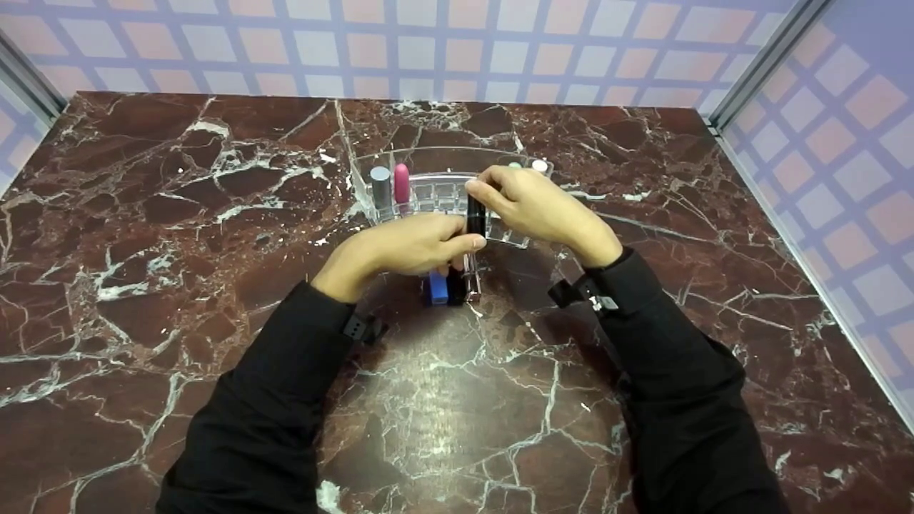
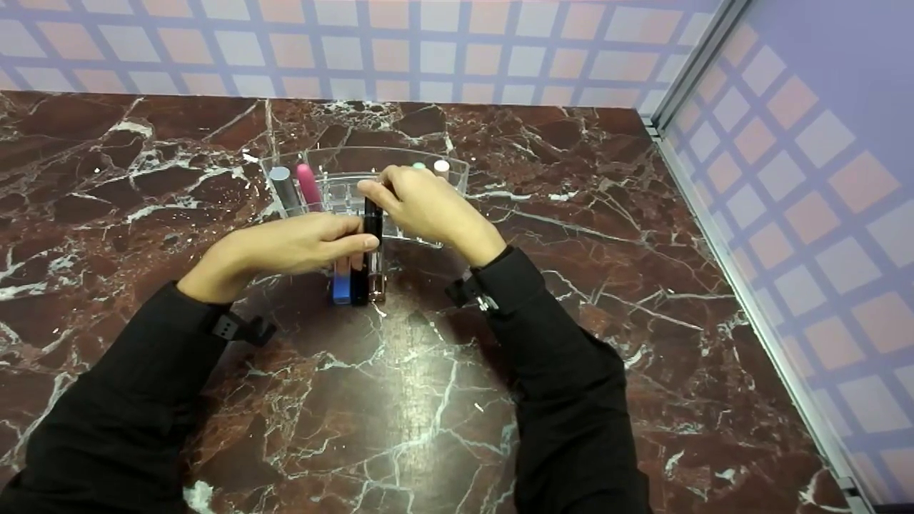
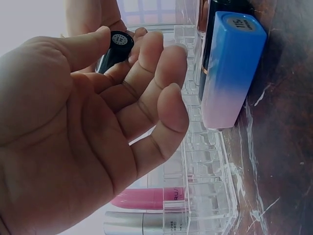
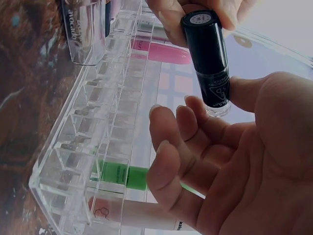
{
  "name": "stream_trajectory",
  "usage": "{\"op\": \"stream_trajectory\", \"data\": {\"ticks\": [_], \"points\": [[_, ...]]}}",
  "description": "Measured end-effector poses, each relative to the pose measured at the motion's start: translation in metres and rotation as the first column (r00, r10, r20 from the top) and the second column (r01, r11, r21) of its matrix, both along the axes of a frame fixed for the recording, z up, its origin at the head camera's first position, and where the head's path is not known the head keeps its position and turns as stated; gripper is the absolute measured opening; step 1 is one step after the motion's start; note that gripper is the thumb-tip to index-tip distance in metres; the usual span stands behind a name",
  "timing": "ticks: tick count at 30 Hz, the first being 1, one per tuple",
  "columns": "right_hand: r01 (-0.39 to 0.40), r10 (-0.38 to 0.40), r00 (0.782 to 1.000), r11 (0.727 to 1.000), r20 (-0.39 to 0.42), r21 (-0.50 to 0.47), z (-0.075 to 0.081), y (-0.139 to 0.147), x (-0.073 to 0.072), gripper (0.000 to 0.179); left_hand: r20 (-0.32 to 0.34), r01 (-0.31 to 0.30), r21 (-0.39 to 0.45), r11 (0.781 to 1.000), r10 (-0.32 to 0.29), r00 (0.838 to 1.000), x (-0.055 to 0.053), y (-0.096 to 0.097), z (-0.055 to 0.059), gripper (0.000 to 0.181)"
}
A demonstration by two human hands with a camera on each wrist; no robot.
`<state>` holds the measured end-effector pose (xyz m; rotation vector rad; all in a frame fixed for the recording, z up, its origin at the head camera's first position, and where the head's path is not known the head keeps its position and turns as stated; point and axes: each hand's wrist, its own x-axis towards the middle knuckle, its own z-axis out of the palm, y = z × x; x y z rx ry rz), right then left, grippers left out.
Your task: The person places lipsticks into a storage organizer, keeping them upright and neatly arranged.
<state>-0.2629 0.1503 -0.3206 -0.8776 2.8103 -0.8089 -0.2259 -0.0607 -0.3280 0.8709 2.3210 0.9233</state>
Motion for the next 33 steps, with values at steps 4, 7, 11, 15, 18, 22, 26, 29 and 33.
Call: {"op": "stream_trajectory", "data": {"ticks": [4, 7, 11, 15, 18, 22, 26, 29, 33], "points": [[0.016, -0.016, 1.0, 1.0, 0.003, 0.008, -0.0001, 0.0, 0.0001, 0.043, -0.001, -0.001, -0.002, 1.0, 0.001, 1.0, 0.0004, -0.0001, 0.0003, 0.039], [0.008, -0.008, 1.0, 1.0, -0.003, 0.008, -0.001, -0.0005, -0.0002, 0.042, -0.01, 0.009, -0.011, 1.0, -0.009, 1.0, 0.0008, -0.0008, 0.0002, 0.04], [0.0, 0.0, 1.0, 1.0, -0.018, 0.01, -0.0025, -0.0006, -0.0002, 0.041, -0.001, 0.011, -0.009, 1.0, -0.011, 1.0, 0.0001, -0.0014, -0.0015, 0.041], [-0.001, 0.001, 1.0, 1.0, -0.025, 0.016, -0.0031, 0.0, -0.0004, 0.04, 0.02, 0.005, 0.0, 1.0, -0.005, 1.0, -0.0009, -0.0015, -0.0032, 0.039], [0.0, 0.0, 1.0, 1.0, -0.019, 0.015, -0.0032, 0.0003, -0.0006, 0.041, 0.025, 0.007, 0.001, 1.0, -0.007, 1.0, -0.0011, -0.0017, -0.0034, 0.039], [0.002, -0.002, 1.0, 1.0, -0.009, 0.01, -0.0031, 0.0006, -0.0004, 0.042, 0.023, 0.015, -0.011, 1.0, -0.015, 1.0, -0.0006, -0.0013, -0.0029, 0.04], [0.004, -0.004, 1.0, 1.0, -0.006, 0.011, -0.0033, 0.0008, -0.0002, 0.043, 0.022, 0.02, -0.026, 0.999, -0.02, 1.0, -0.001, -0.0009, -0.0027, 0.04], [0.005, -0.005, 1.0, 1.0, -0.001, 0.013, -0.0027, 0.001, -0.0005, 0.043, 0.028, 0.014, -0.033, 0.999, -0.013, 1.0, -0.0016, -0.0013, -0.003, 0.041], [0.01, -0.01, 1.0, 1.0, 0.018, 0.007, 0.0001, 0.0017, -0.0002, 0.044, 0.039, 0.003, -0.039, 0.999, -0.001, 0.999, -0.0018, -0.0029, -0.003, 0.042]]}}
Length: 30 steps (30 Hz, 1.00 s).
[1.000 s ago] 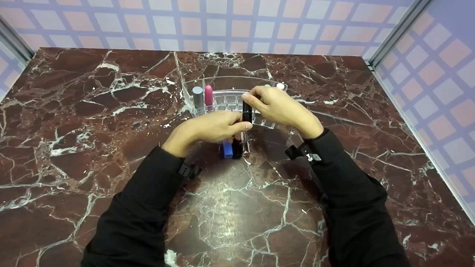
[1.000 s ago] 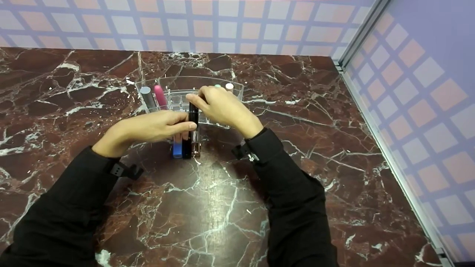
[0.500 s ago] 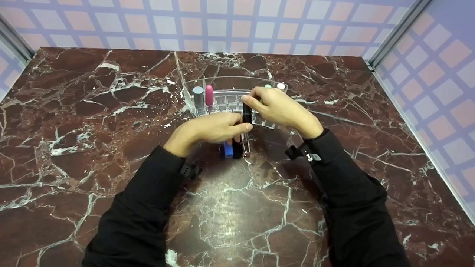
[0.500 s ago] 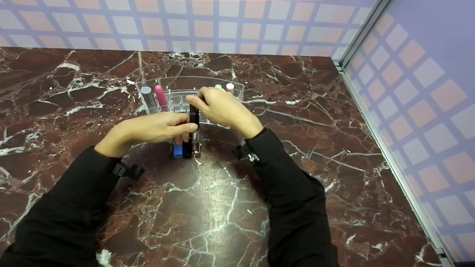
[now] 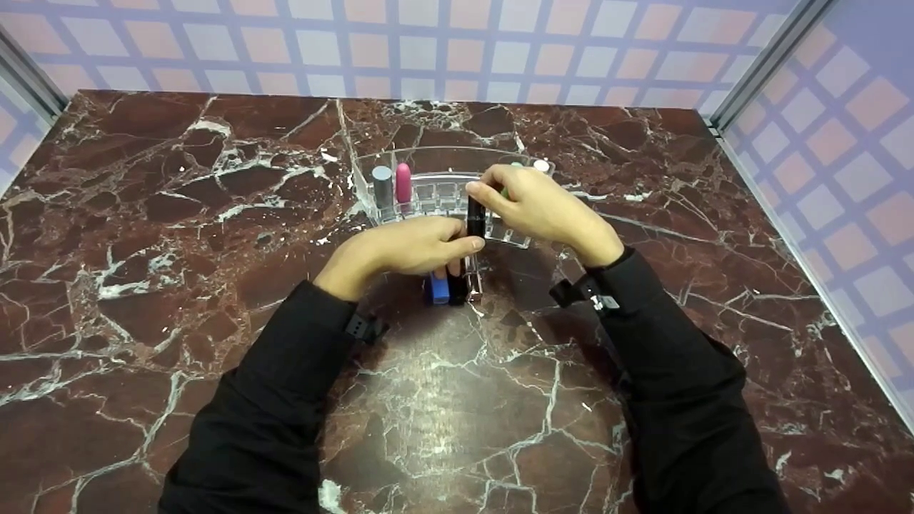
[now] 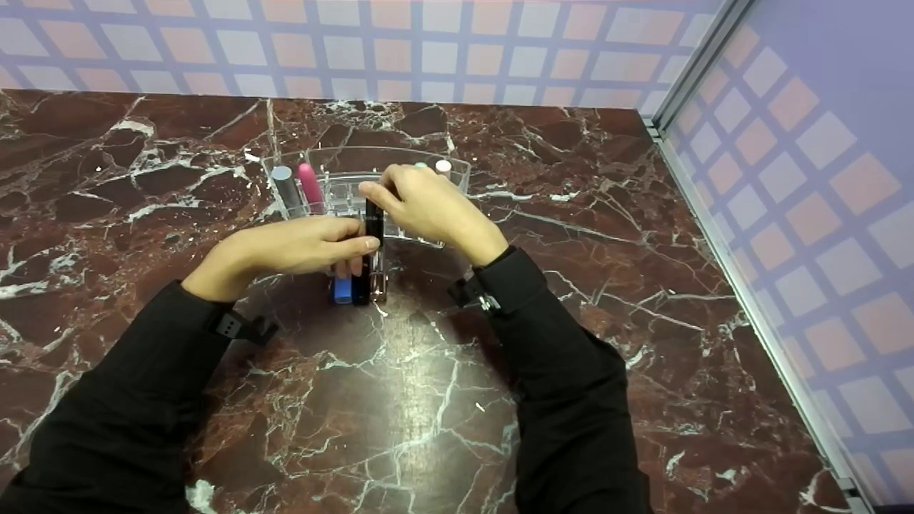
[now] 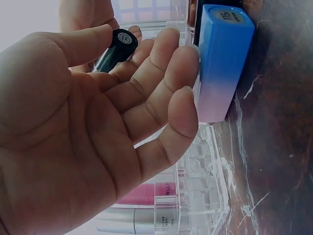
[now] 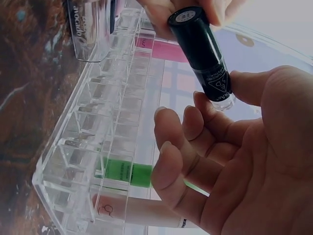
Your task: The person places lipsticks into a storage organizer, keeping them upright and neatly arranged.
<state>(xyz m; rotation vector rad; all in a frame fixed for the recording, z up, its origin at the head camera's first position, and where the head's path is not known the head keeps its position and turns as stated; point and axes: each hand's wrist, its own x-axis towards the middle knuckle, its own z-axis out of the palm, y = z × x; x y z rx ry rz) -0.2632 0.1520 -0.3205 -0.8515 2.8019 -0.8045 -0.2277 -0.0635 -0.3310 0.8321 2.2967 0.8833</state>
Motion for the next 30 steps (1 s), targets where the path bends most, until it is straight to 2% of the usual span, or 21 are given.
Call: {"op": "stream_trajectory", "data": {"ticks": [8, 12, 15, 18, 24, 26, 30], "points": [[0.039, -0.04, 0.999, 0.997, -0.024, -0.067, 0.007, 0.007, 0.001, 0.047, -0.064, -0.052, -0.046, 0.998, 0.049, 0.997, -0.001, -0.007, 0.006, 0.047], [0.051, -0.054, 0.998, 0.995, -0.035, -0.086, 0.009, 0.01, 0.0, 0.049, -0.087, -0.129, -0.07, 0.989, 0.122, 0.989, -0.001, -0.011, 0.009, 0.047], [0.056, -0.06, 0.997, 0.994, -0.045, -0.094, 0.011, 0.011, 0.0, 0.048, -0.094, -0.208, -0.102, 0.973, 0.199, 0.975, -0.002, -0.015, 0.01, 0.05], [0.064, -0.069, 0.996, 0.992, -0.051, -0.108, 0.012, 0.011, 0.0, 0.047, -0.131, -0.272, -0.15, 0.951, 0.253, 0.958, -0.003, -0.019, 0.012, 0.052], [0.078, -0.09, 0.993, 0.987, -0.078, -0.141, 0.012, 0.013, -0.001, 0.042, -0.142, -0.354, -0.229, 0.907, 0.328, 0.934, -0.005, -0.027, 0.017, 0.051], [0.087, -0.102, 0.99, 0.985, -0.095, -0.151, 0.011, 0.013, -0.002, 0.041, -0.148, -0.388, -0.279, 0.878, 0.36, 0.921, -0.005, -0.029, 0.017, 0.049], [0.124, -0.142, 0.983, 0.982, -0.12, -0.146, 0.01, 0.014, -0.004, 0.044, -0.167, -0.457, -0.384, 0.802, 0.426, 0.889, -0.006, -0.034, 0.016, 0.046]]}}
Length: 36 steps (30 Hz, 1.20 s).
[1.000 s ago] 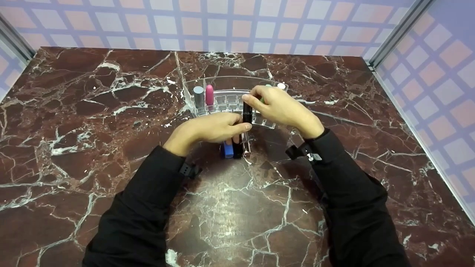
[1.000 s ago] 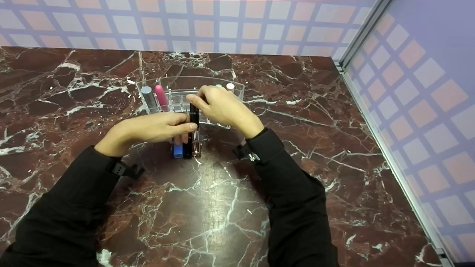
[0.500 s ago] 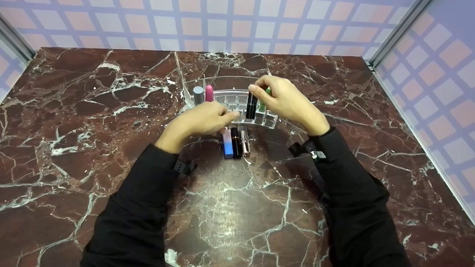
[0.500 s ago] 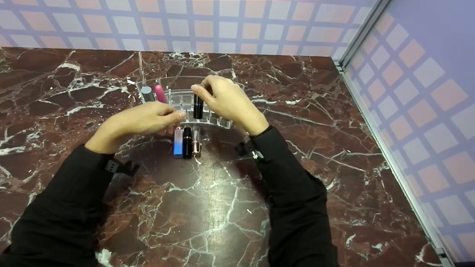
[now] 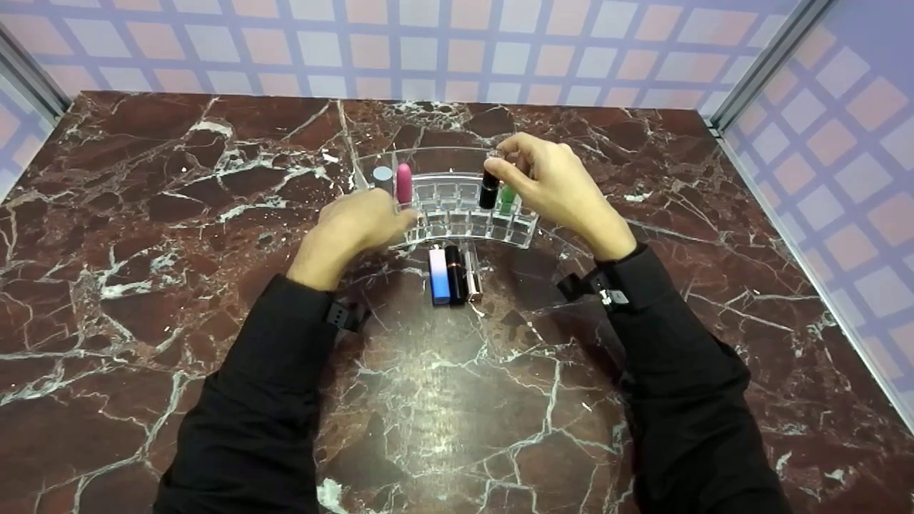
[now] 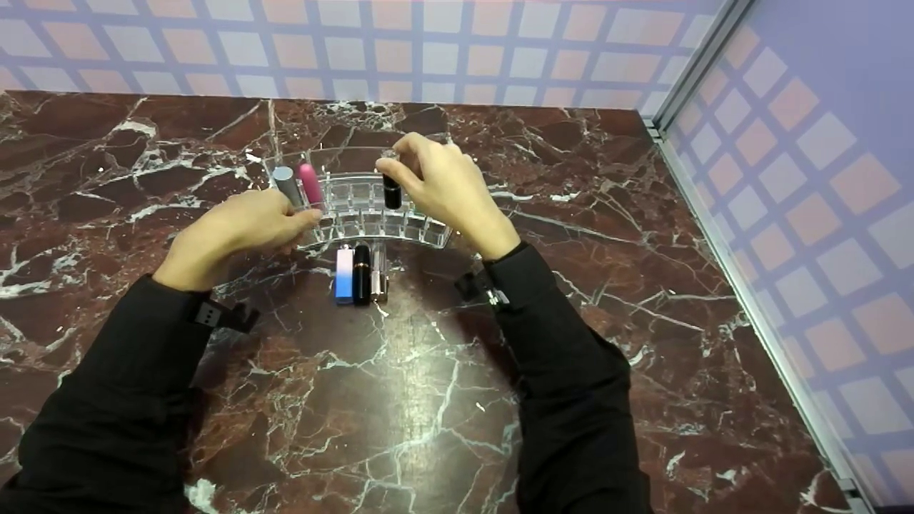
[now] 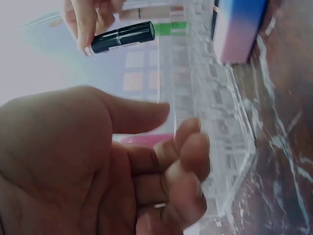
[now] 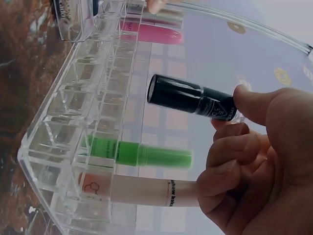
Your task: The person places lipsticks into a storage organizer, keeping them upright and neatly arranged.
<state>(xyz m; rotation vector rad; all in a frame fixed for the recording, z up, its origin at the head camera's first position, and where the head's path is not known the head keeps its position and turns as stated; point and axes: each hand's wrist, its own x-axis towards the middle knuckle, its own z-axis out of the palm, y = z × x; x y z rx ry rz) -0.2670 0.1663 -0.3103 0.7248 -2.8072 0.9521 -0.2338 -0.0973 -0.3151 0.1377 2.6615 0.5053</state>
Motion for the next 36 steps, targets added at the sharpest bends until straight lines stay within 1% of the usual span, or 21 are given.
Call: {"op": "stream_trajectory", "data": {"ticks": [2, 4, 6, 8, 12, 15, 18, 23, 27, 36], "points": [[0.021, -0.021, 1.0, 1.0, -0.009, 0.015, -0.001, 0.0, -0.001, 0.047, -0.002, -0.026, -0.036, 0.999, 0.026, 1.0, 0.0, -0.002, -0.001, 0.045], [0.034, -0.033, 0.999, 0.999, -0.015, 0.032, -0.002, 0.0, -0.002, 0.048, -0.01, -0.039, -0.06, 0.997, 0.038, 0.999, -0.001, -0.005, -0.001, 0.043], [0.042, -0.041, 0.999, 0.998, -0.019, 0.044, -0.003, 0.0, -0.002, 0.048, -0.03, -0.041, -0.076, 0.996, 0.038, 0.999, -0.001, -0.006, -0.002, 0.039], [0.048, -0.047, 0.999, 0.998, -0.021, 0.052, -0.004, 0.001, -0.003, 0.048, -0.036, -0.043, -0.09, 0.995, 0.04, 0.999, -0.001, -0.008, -0.002, 0.032], [0.059, -0.057, 0.998, 0.995, -0.019, 0.075, -0.006, 0.001, -0.004, 0.049, -0.023, -0.037, -0.114, 0.993, 0.035, 0.999, -0.001, -0.009, -0.004, 0.017], [0.067, -0.067, 0.998, 0.993, -0.002, 0.093, -0.006, 0.001, -0.005, 0.05, -0.011, -0.031, -0.133, 0.991, 0.03, 1.0, -0.001, -0.009, -0.004, 0.012], [0.075, -0.077, 0.997, 0.992, 0.015, 0.106, -0.008, 0.001, -0.005, 0.051, 0.0, -0.024, -0.145, 0.989, 0.025, 1.0, -0.002, -0.008, -0.003, 0.012], [0.066, -0.072, 0.996, 0.989, 0.045, 0.132, -0.01, 0.001, -0.006, 0.05, 0.025, -0.023, -0.159, 0.987, 0.027, 0.999, -0.003, -0.007, -0.003, 0.017], [0.069, -0.08, 0.994, 0.985, 0.068, 0.157, -0.01, 0.0, -0.006, 0.049, 0.029, -0.024, -0.161, 0.987, 0.029, 0.999, -0.004, -0.007, -0.004, 0.021], [0.06, -0.084, 0.989, 0.982, 0.123, 0.181, -0.013, 0.0, -0.006, 0.048, 0.043, -0.021, -0.15, 0.989, 0.027, 0.999, -0.003, -0.007, -0.003, 0.02]]}}
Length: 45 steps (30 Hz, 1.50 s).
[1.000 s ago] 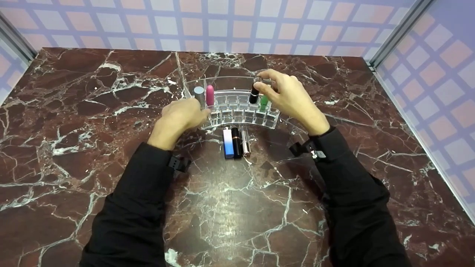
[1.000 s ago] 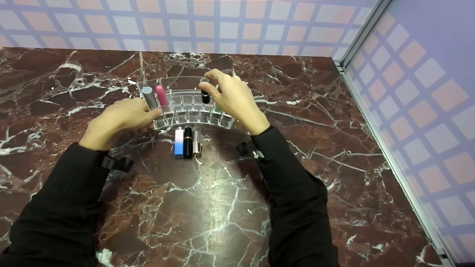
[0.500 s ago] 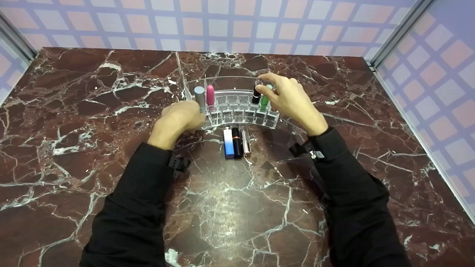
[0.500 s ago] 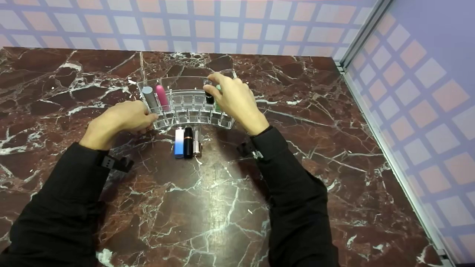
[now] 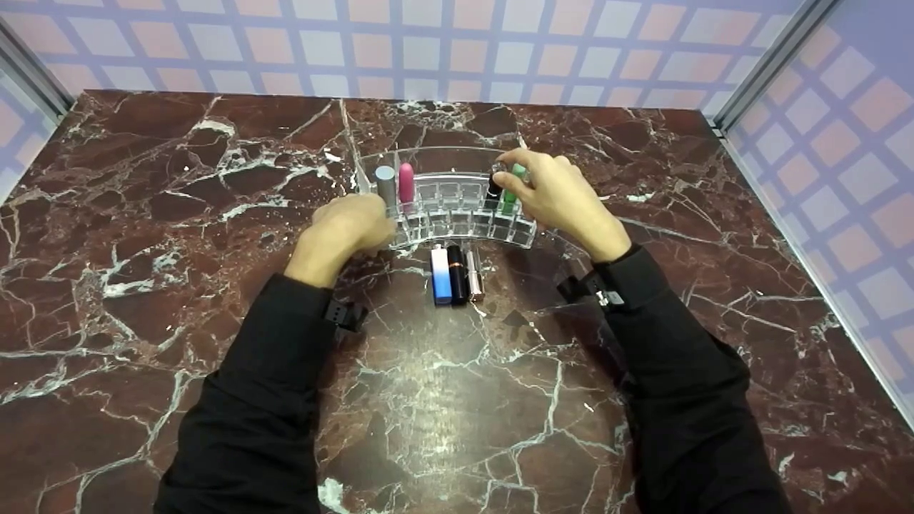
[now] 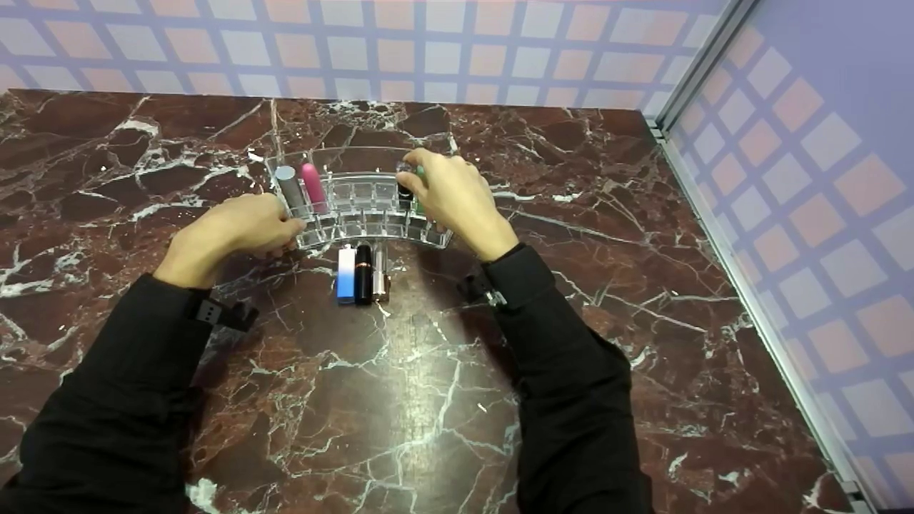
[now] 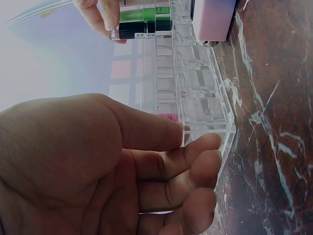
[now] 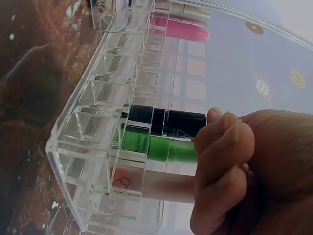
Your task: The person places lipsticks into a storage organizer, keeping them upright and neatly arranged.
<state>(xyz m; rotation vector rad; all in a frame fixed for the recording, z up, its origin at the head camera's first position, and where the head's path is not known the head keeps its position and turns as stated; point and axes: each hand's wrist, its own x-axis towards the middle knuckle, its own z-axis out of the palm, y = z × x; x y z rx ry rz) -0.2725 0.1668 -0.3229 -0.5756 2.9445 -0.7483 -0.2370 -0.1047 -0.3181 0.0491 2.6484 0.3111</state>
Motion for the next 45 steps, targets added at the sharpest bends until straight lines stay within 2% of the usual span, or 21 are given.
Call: {"op": "stream_trajectory", "data": {"ticks": [8, 23, 26, 32, 39, 45], "points": [[-0.015, 0.015, 1.0, 1.0, -0.009, 0.025, 0.0, 0.002, -0.001, 0.048, 0.009, -0.001, -0.003, 1.0, 0.001, 1.0, 0.0, 0.001, 0.0, 0.018], [-0.02, 0.02, 1.0, 1.0, 0.006, -0.007, 0.004, 0.002, 0.001, 0.049, -0.014, 0.024, -0.014, 1.0, -0.024, 1.0, -0.001, -0.001, -0.002, 0.023], [-0.035, 0.035, 0.999, 0.999, -0.018, -0.029, 0.007, 0.004, 0.003, 0.048, -0.013, 0.026, -0.016, 1.0, -0.026, 1.0, -0.001, -0.001, -0.002, 0.022], [-0.062, 0.056, 0.991, 0.997, -0.119, -0.041, 0.013, 0.006, 0.007, 0.046, -0.016, 0.021, -0.003, 1.0, -0.021, 1.0, -0.001, -0.002, -0.003, 0.021], [-0.035, 0.015, 0.986, 0.992, -0.169, -0.118, 0.021, 0.006, 0.013, 0.035, -0.025, 0.03, 0.008, 1.0, -0.029, 0.999, 0.0, -0.003, -0.003, 0.023], [-0.039, 0.033, 0.97, 0.999, -0.24, -0.019, 0.017, 0.016, 0.013, 0.038, -0.017, 0.018, -0.012, 1.0, -0.019, 1.0, -0.001, -0.001, -0.003, 0.02]]}}
